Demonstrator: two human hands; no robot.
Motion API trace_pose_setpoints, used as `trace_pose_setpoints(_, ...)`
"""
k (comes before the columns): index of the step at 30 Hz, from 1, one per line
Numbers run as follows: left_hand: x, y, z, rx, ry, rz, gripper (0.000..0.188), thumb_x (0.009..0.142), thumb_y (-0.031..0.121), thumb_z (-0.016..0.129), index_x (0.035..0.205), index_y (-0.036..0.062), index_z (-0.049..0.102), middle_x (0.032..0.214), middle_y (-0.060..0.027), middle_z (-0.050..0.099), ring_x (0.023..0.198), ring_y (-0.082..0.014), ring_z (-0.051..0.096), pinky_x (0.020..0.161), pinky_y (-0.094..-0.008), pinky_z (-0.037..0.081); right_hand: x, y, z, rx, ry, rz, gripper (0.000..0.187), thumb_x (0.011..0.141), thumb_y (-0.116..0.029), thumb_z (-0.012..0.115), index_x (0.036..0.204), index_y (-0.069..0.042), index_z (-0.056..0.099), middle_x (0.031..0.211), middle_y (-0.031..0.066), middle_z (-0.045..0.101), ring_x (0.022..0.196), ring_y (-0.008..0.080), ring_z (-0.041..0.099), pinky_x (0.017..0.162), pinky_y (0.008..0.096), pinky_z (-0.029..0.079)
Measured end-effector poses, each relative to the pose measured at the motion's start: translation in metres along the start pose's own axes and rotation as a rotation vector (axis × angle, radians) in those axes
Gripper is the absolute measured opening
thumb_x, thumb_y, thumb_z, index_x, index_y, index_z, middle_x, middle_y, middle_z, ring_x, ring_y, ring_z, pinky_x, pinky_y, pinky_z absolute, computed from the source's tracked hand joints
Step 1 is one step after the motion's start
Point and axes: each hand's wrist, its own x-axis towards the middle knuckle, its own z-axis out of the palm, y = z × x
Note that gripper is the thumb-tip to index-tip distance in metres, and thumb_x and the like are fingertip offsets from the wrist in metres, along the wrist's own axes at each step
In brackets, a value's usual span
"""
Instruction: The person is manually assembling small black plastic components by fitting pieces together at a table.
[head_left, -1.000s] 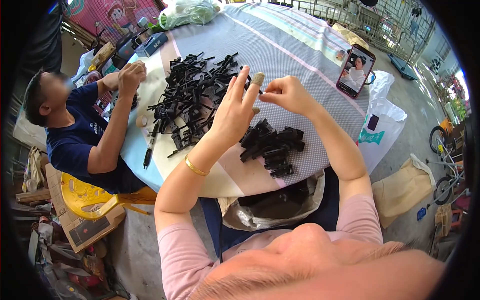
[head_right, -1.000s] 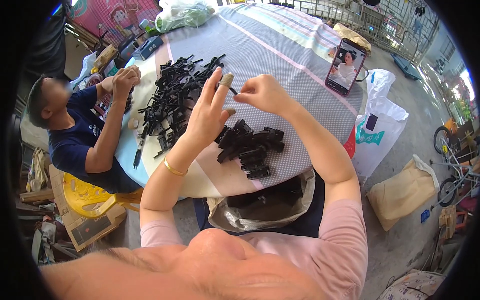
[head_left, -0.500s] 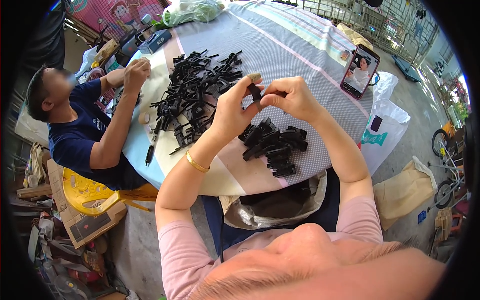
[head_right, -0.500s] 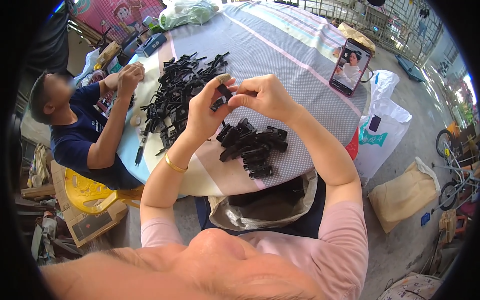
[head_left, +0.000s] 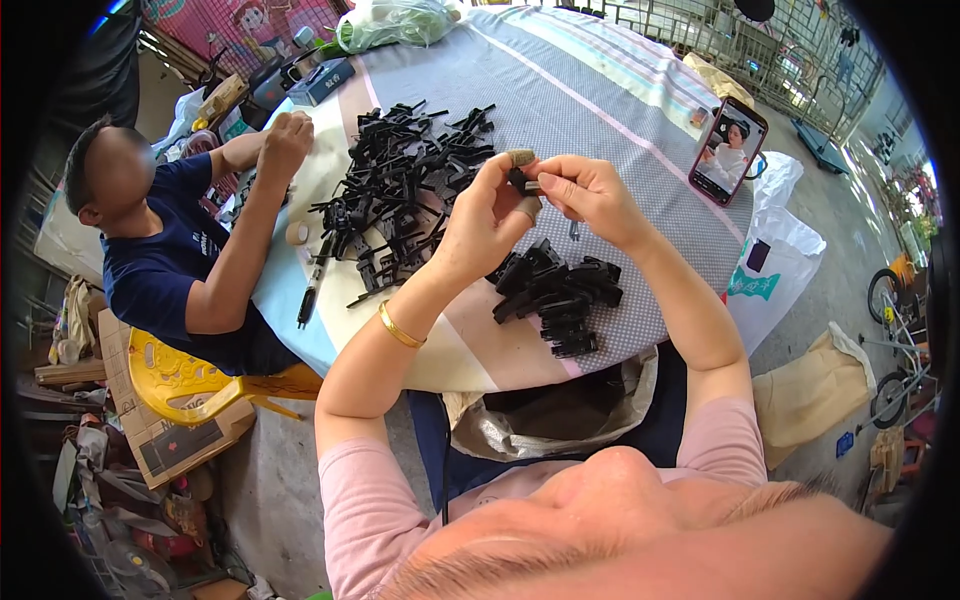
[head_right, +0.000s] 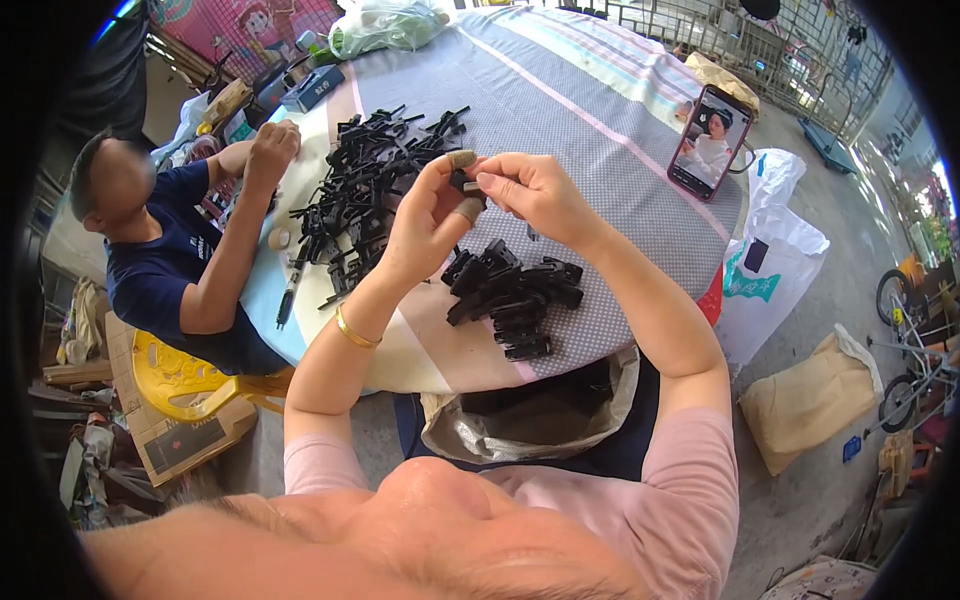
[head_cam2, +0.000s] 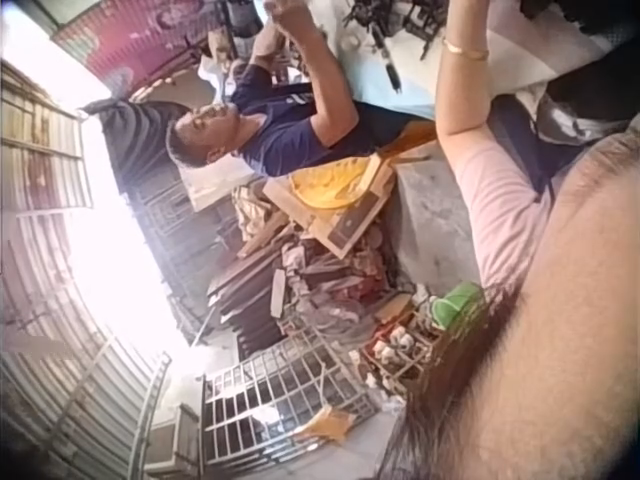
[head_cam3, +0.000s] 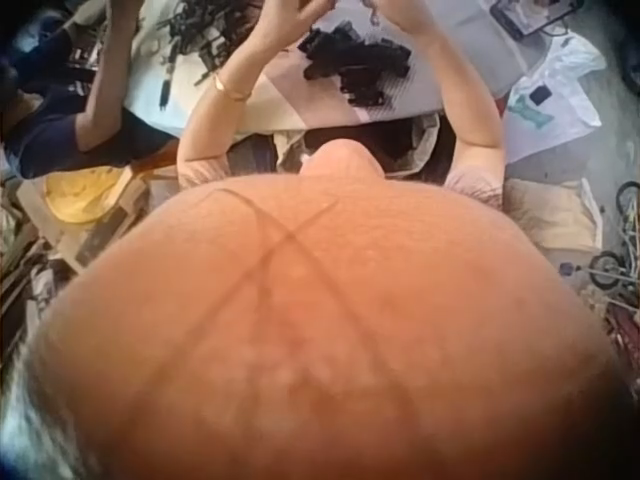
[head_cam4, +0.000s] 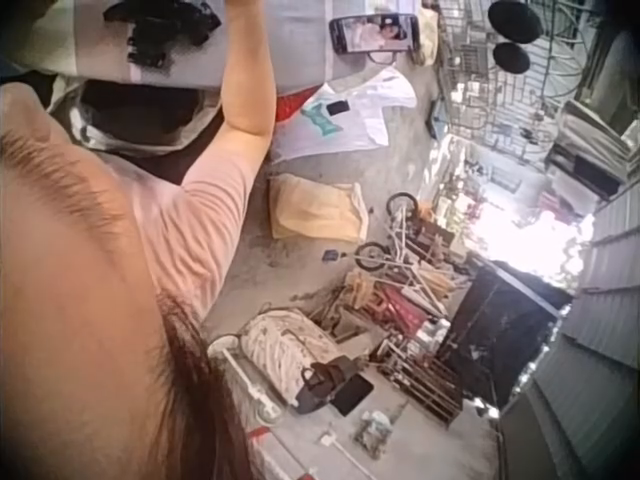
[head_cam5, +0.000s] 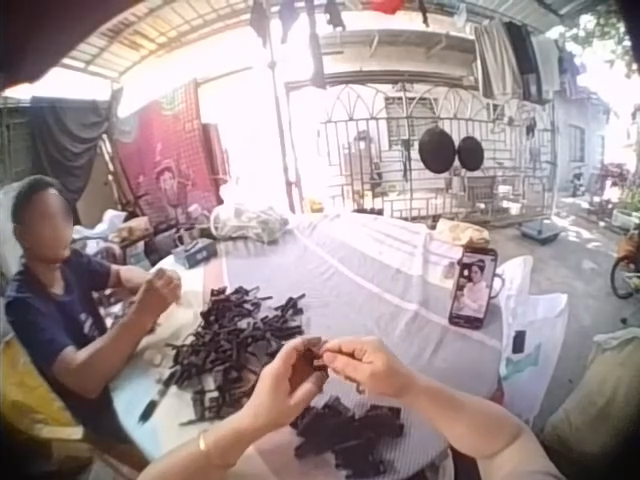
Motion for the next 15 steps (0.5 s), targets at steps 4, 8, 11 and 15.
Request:
trace_pose_setpoints(4, -0.001, 0.003, 0.0, 0.186, 0.022, -0.075, 0.046, 0.076, 0.001, 0.063, 0.117, -0.003, 0.042, 0.095, -0.0088, 0.058, 0.086, -0.0111, 0.058, 0.077, -0.0251, 0.048, -0.001, -0.005, 0.002, 0.009, -0.025, 0.031, 0.02, 0.088, -0.011, 0.052, 0.099, 0.003, 0.06, 0.061, -0.004, 0.049, 0.051, 0.0012, 0.038, 0.044, 0.0159, 0.03)
trace_pose_setpoints(8, -0.001, -0.003, -0.001, 0.162, 0.041, -0.082, 0.042, 0.076, -0.001, 0.062, 0.114, -0.0035, 0.045, 0.091, -0.0081, 0.059, 0.082, -0.0102, 0.058, 0.074, -0.0249, 0.049, 0.001, 0.0, 0.004, -0.006, -0.03, -0.004, 0.019, 0.088, -0.012, 0.052, 0.096, 0.003, 0.061, 0.062, -0.0043, 0.05, 0.051, 0.0011, 0.039, 0.044, 0.0164, 0.03)
trace_pose_setpoints(11, 0.0, -0.002, 0.001, 0.011, 0.051, -0.043, 0.037, 0.077, -0.003, 0.061, 0.112, -0.0044, 0.047, 0.091, -0.0083, 0.059, 0.083, -0.01, 0.058, 0.074, -0.0241, 0.049, 0.0, 0.002, 0.003, -0.139, 0.013, -0.045, 0.019, 0.088, -0.013, 0.053, 0.093, 0.002, 0.062, 0.062, -0.0041, 0.05, 0.051, 0.0011, 0.039, 0.044, 0.0166, 0.03)
trace_pose_setpoints(15, 0.0, -0.003, 0.0, -0.052, 0.085, -0.049, 0.032, 0.079, -0.004, 0.059, 0.109, -0.0056, 0.048, 0.091, -0.0089, 0.06, 0.083, -0.0107, 0.058, 0.073, -0.0237, 0.05, 0.0, 0.002, 0.001, -0.101, 0.001, -0.041, 0.018, 0.087, -0.013, 0.054, 0.092, 0.002, 0.063, 0.06, -0.0039, 0.049, 0.051, 0.0012, 0.039, 0.044, 0.0164, 0.03)
